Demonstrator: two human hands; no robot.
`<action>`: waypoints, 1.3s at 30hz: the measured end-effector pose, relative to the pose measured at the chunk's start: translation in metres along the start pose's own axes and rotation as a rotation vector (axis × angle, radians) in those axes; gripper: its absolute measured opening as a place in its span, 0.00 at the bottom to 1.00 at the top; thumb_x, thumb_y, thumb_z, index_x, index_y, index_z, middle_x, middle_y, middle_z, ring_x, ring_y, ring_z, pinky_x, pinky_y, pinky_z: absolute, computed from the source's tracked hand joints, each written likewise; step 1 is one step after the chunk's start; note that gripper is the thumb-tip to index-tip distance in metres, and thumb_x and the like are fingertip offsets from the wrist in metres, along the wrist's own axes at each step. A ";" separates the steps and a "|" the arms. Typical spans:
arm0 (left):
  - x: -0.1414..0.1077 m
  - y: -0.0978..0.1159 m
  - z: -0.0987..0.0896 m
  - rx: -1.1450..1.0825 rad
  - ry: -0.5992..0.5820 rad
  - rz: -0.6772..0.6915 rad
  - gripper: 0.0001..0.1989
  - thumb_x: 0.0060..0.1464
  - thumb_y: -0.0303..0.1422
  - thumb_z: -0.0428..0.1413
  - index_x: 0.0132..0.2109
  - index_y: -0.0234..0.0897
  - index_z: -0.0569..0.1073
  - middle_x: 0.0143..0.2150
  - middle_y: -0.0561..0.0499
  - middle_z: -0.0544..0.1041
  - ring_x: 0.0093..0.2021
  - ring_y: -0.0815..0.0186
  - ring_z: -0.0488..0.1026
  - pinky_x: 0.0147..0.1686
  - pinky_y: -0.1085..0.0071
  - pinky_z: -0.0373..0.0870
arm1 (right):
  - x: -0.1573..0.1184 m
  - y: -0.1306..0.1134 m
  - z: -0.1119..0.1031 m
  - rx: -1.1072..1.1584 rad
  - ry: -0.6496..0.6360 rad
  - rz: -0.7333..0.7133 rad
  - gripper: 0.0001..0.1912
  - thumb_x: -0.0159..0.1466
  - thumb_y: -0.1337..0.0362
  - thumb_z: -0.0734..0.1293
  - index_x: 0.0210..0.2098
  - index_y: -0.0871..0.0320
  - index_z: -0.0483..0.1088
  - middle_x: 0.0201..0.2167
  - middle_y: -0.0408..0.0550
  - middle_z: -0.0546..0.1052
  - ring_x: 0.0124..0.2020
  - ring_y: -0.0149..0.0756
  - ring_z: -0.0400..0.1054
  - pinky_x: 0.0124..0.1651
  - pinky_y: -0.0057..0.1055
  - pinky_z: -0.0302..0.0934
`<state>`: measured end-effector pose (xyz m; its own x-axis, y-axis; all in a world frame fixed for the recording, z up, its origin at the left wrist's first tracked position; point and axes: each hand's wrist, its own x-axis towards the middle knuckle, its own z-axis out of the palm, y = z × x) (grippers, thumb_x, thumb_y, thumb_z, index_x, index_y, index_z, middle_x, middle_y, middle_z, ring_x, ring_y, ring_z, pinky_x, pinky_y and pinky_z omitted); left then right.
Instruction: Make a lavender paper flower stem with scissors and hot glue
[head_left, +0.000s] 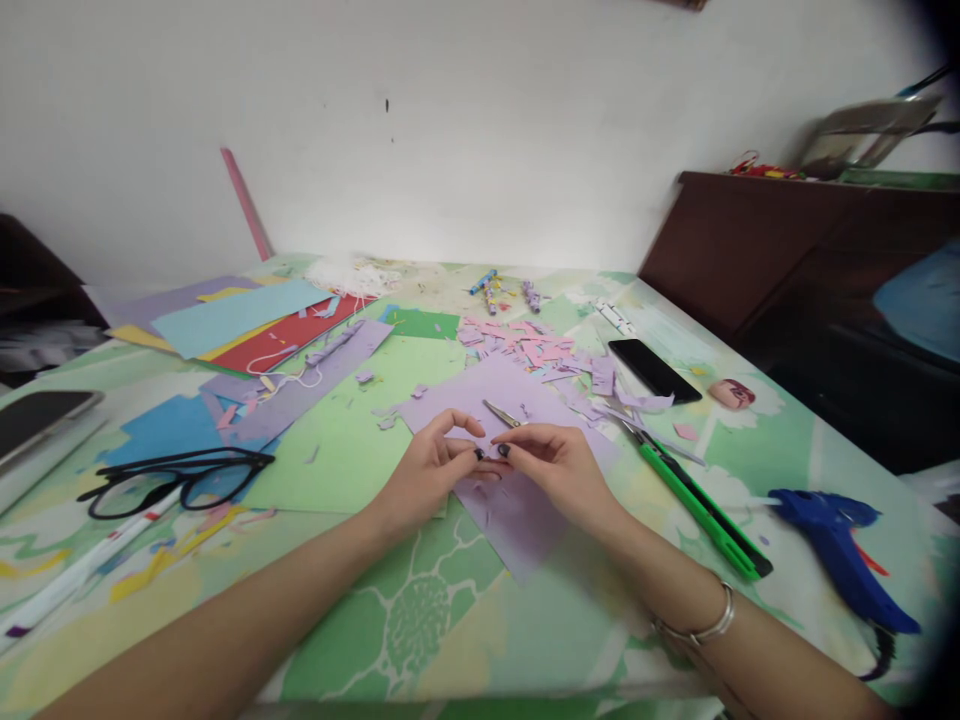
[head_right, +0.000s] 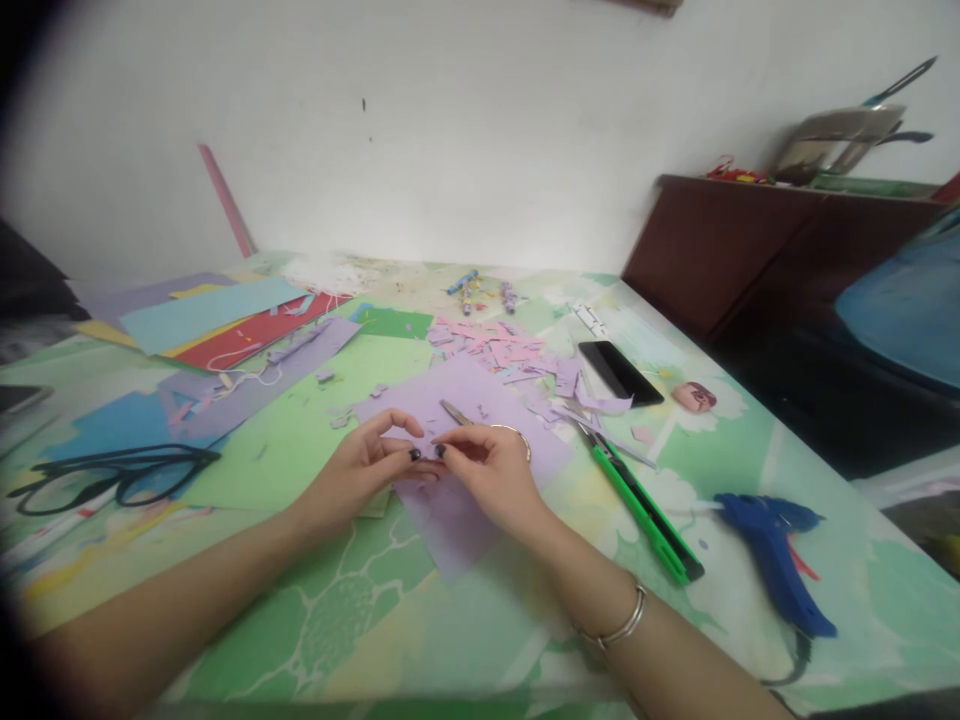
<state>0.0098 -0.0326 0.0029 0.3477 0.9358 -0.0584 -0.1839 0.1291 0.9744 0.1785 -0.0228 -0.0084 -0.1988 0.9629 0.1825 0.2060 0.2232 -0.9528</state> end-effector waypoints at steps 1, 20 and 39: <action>0.000 0.000 0.000 -0.004 0.000 0.000 0.09 0.52 0.27 0.54 0.39 0.38 0.61 0.23 0.55 0.76 0.35 0.62 0.78 0.39 0.66 0.71 | 0.000 0.000 0.000 0.008 -0.002 0.004 0.08 0.55 0.66 0.65 0.31 0.58 0.76 0.29 0.48 0.79 0.31 0.36 0.73 0.37 0.31 0.66; 0.007 -0.001 -0.006 -0.115 0.141 -0.172 0.14 0.48 0.35 0.57 0.40 0.33 0.65 0.32 0.43 0.80 0.38 0.57 0.78 0.38 0.64 0.73 | 0.018 0.006 -0.020 0.212 0.168 0.281 0.17 0.52 0.53 0.69 0.31 0.61 0.75 0.28 0.51 0.77 0.29 0.35 0.70 0.34 0.31 0.65; 0.013 -0.004 -0.014 -0.188 0.224 -0.167 0.08 0.42 0.30 0.57 0.33 0.33 0.68 0.24 0.50 0.78 0.31 0.59 0.78 0.34 0.68 0.71 | 0.042 0.017 -0.024 0.011 0.207 0.237 0.16 0.53 0.54 0.66 0.33 0.61 0.74 0.24 0.48 0.76 0.24 0.33 0.68 0.27 0.28 0.62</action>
<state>0.0021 -0.0160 -0.0044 0.1805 0.9427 -0.2806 -0.3155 0.3258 0.8913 0.1965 0.0250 -0.0113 0.0533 0.9986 -0.0009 0.2128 -0.0122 -0.9770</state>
